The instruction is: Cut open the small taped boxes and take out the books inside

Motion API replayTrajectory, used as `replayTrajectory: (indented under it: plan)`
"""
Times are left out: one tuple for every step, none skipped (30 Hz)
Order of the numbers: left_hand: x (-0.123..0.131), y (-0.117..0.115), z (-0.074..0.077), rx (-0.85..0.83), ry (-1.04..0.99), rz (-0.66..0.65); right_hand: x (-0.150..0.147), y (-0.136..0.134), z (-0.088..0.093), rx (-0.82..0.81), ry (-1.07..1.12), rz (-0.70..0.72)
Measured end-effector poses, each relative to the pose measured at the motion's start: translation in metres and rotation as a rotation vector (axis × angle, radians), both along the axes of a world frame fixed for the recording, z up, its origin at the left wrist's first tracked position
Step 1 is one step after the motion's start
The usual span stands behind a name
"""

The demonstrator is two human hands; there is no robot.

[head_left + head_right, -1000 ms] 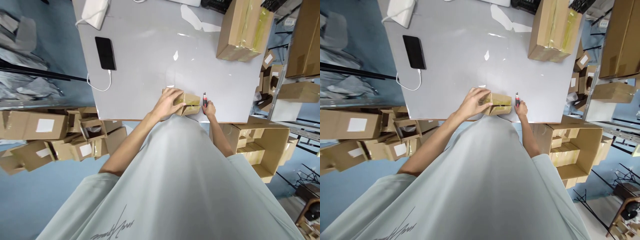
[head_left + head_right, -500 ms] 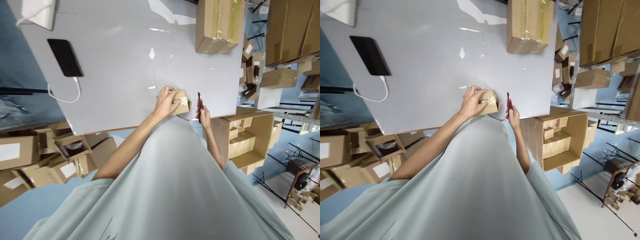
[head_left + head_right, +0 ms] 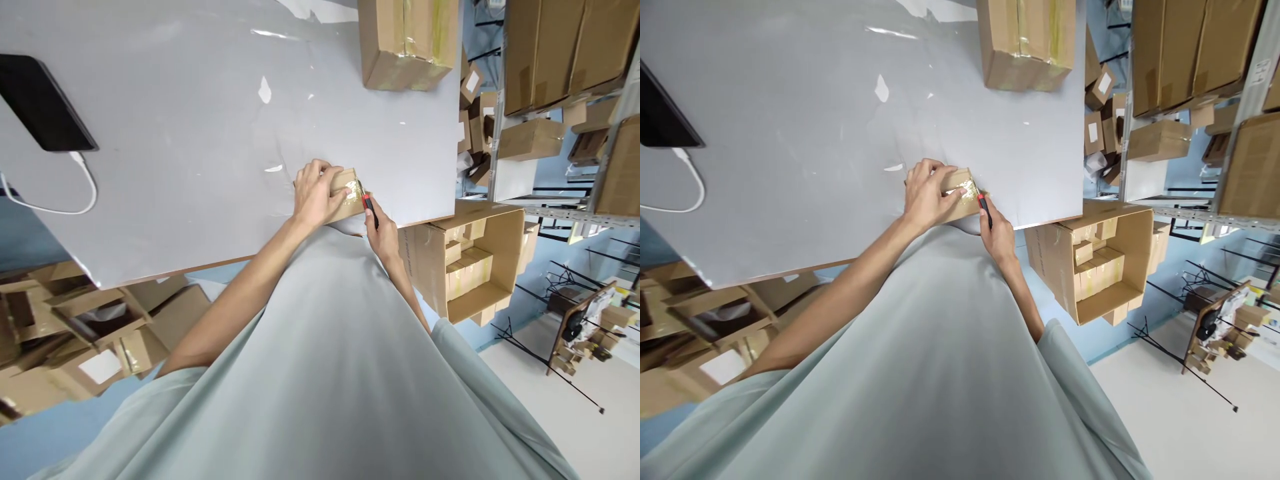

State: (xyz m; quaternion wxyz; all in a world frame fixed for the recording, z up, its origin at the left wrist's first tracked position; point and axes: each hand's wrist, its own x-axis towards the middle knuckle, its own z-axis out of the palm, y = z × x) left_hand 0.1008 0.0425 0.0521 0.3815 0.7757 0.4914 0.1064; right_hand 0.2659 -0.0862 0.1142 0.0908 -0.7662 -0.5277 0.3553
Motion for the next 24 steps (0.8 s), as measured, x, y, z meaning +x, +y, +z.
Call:
replayTrajectory:
  plan:
    - [0.000,0.000,0.000,0.002,-0.002,0.000,-0.001,0.002,0.000,0.001,-0.019,-0.048]
    - [0.000,0.000,0.000,0.006,-0.008,0.001,-0.003,0.003,0.000,0.001,-0.033,-0.088]
    - [0.000,0.000,0.000,0.010,-0.016,0.003,-0.004,0.005,0.000,0.004,-0.042,-0.117]
    - [0.000,0.000,-0.001,0.014,-0.026,0.006,-0.005,0.006,0.000,0.008,-0.043,-0.124]
    - [0.000,0.000,-0.002,0.017,-0.037,0.009,-0.007,0.007,0.000,0.015,-0.042,-0.122]
    - [0.000,0.000,-0.003,0.021,-0.046,0.013,-0.008,0.007,0.001,0.021,-0.041,-0.114]
    - [0.000,0.000,-0.004,0.025,-0.052,0.015,-0.009,0.008,0.001,0.022,-0.045,-0.101]
    - [0.000,0.000,-0.005,0.030,-0.054,0.016,-0.010,0.008,0.002,0.016,-0.057,-0.091]
    - [0.000,0.000,-0.006,0.036,-0.054,0.014,-0.012,0.008,0.002,0.002,-0.075,-0.085]
    - [0.000,0.000,-0.007,0.043,-0.052,0.012,-0.013,0.008,0.002,-0.016,-0.098,-0.088]
    - [0.000,0.000,-0.008,0.051,-0.050,0.008,-0.015,0.008,0.001,-0.031,-0.123,-0.100]
    - [0.000,0.000,-0.009,0.059,-0.048,0.005,-0.018,0.008,0.001,-0.036,-0.142,-0.119]
    - [0.001,-0.001,-0.009,0.066,-0.047,0.002,-0.020,0.008,0.000,-0.028,-0.154,-0.139]
    - [0.001,-0.001,-0.009,0.070,-0.048,-0.001,-0.022,0.008,-0.001,-0.013,-0.160,-0.155]
    - [0.001,-0.002,-0.009,0.073,-0.049,-0.002,-0.024,0.008,-0.001,0.004,-0.165,-0.164]
    - [0.001,-0.002,-0.009,0.073,-0.052,-0.003,-0.026,0.009,-0.001,0.014,-0.173,-0.166]
    - [0.001,-0.003,-0.009,0.071,-0.055,-0.003,-0.028,0.009,-0.001,0.011,-0.184,-0.162]
    - [0.001,-0.004,-0.008,0.068,-0.059,-0.003,-0.030,0.010,0.000,-0.004,-0.199,-0.154]
    - [0.001,-0.004,-0.008,0.063,-0.062,-0.005,-0.031,0.012,0.001,-0.026,-0.216,-0.146]
    - [0.000,-0.005,-0.008,0.055,-0.066,-0.006,-0.033,0.013,0.003,-0.046,-0.232,-0.141]
    - [0.000,-0.005,-0.007,0.045,-0.070,-0.009,-0.034,0.014,0.003,-0.060,-0.243,-0.142]
    - [0.000,-0.005,-0.007,0.035,-0.074,-0.012,-0.035,0.015,0.003,-0.066,-0.250,-0.151]
    - [-0.001,-0.005,-0.006,0.027,-0.078,-0.015,-0.036,0.016,0.001,-0.065,-0.254,-0.166]
    - [-0.001,-0.005,-0.006,0.022,-0.080,-0.016,-0.037,0.017,-0.001,-0.058,-0.253,-0.185]
